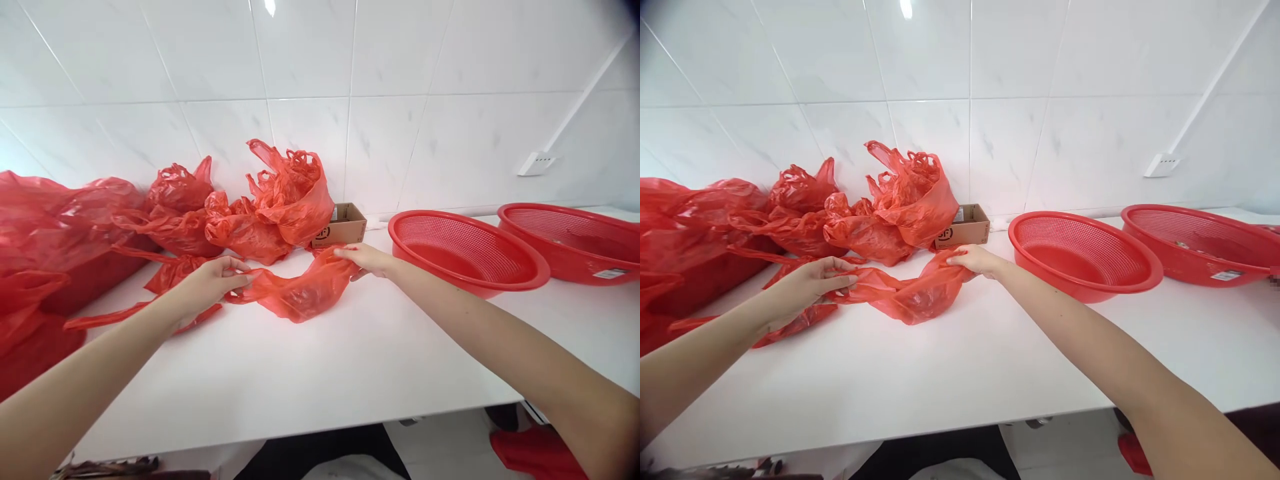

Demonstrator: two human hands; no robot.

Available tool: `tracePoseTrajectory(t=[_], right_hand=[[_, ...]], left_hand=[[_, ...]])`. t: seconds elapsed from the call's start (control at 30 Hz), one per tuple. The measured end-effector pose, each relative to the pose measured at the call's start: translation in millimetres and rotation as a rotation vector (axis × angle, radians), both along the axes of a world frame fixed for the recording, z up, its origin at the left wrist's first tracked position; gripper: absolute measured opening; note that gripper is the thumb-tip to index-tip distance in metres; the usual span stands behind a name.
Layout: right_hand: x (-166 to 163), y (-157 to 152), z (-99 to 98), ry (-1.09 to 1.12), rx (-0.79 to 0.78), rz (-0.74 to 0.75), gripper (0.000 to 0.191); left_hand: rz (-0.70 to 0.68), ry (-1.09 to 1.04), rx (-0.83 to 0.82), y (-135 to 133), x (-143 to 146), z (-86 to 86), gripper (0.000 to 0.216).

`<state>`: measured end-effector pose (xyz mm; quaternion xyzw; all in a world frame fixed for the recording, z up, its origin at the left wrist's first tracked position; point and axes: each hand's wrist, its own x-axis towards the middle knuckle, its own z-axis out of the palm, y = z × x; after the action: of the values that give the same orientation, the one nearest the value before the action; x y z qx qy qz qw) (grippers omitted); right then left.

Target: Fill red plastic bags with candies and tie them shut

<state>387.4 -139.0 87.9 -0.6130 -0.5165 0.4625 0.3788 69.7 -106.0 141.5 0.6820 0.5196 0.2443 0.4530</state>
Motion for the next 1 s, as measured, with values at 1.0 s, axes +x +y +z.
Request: tracePoseTrajectory(t=[1.0], right_hand=[[11, -58, 85.1, -0.204, 0.119, -0.053, 0.021]], left_hand=[[-0.016, -0.4, 0.011, 5, -8, 41.8, 0.046]])
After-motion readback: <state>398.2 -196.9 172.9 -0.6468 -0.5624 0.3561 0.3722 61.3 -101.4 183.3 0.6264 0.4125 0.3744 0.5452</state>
